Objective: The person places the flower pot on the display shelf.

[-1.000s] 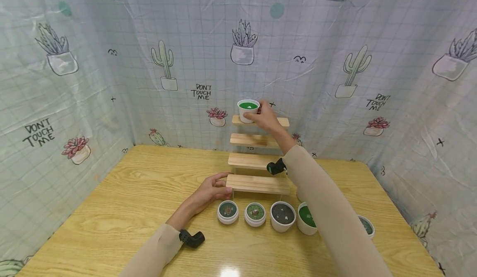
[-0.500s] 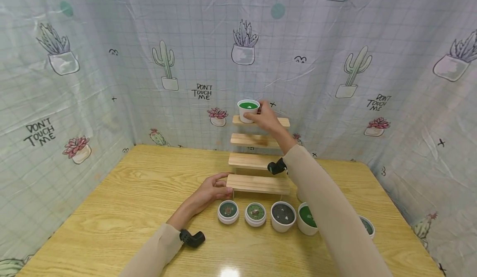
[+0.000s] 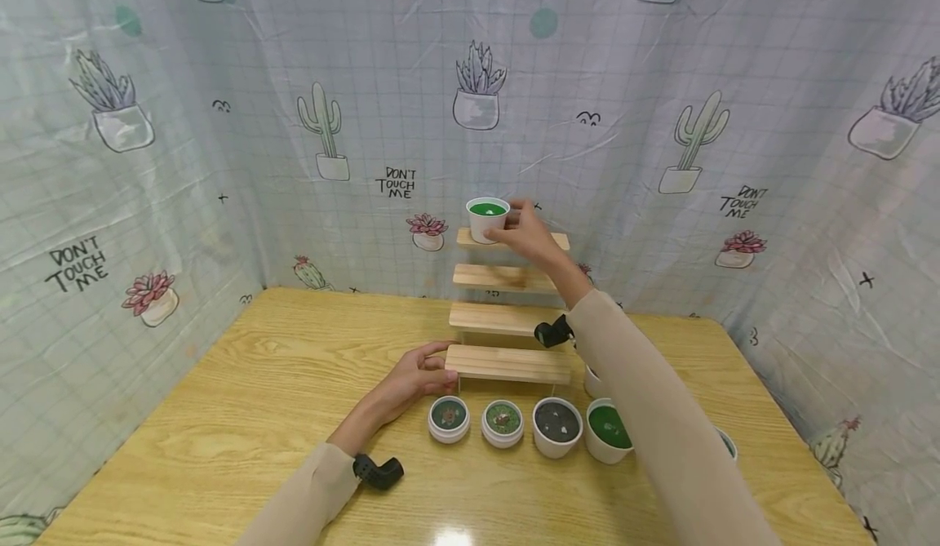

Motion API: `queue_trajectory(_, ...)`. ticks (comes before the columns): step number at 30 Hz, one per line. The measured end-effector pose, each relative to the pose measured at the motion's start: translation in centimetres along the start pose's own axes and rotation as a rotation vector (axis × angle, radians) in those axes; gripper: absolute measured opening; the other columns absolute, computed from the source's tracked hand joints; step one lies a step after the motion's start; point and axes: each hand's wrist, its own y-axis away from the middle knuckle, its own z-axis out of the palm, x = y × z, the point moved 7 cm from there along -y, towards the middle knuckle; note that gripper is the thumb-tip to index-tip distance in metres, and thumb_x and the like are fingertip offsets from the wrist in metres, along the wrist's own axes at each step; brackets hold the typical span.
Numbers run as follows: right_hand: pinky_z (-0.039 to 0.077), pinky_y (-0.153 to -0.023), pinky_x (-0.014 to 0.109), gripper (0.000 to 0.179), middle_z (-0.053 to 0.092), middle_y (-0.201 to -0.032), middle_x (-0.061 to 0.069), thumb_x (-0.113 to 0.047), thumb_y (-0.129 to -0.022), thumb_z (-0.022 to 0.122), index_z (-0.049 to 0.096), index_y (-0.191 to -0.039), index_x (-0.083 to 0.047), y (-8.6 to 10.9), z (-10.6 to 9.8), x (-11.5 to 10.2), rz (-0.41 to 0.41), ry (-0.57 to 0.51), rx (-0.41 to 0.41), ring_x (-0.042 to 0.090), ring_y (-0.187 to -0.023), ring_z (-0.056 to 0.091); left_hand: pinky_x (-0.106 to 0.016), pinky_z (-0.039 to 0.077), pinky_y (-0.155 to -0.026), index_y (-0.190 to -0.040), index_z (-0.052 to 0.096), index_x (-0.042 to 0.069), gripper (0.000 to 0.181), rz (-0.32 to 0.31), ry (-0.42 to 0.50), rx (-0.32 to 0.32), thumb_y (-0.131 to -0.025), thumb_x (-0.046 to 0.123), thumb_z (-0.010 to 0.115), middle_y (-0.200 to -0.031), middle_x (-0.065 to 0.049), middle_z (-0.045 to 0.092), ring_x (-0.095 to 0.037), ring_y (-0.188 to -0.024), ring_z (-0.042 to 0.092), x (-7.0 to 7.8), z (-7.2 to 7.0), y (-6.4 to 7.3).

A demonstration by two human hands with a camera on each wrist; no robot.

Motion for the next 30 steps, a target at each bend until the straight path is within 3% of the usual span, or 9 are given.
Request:
queue_trajectory(16, 0.039, -0.121, 0.054, 0.085, 0.038, -0.161, 0.022, -0.026, -0.099, 0.07, 0.016, -0.162, -0.006, 3.9, -4.0, 1.3, 0.016, -0.003, 0.024, 0.039, -0.149, 0.039, -0.032, 0.062, -0.086, -0.162, 0.024, 0.005, 0.081, -0.005, -0.002, 0.011, -0.096, 0.006, 0.071, -0.099, -0.005, 0.071, -0.016, -0.089, 0.072, -0.3, 0.1, 0.0)
queue_trajectory(30, 0.038, -0.119, 0.06, 0.087, 0.035, -0.161, 0.024, -0.03, -0.1, 0.069, 0.013, -0.163, -0.008, 10.4, -7.6, 2.6, 0.007, 0.056, -0.014, 0.042, -0.15, 0.038, -0.032, 0.062, -0.088, -0.163, 0.02, 0.004, 0.084, -0.006, 0.001, -0.006, -0.096, 0.007, 0.071, -0.099, -0.004, 0.07, -0.016, -0.092, 0.072, -0.5, 0.0, -0.1)
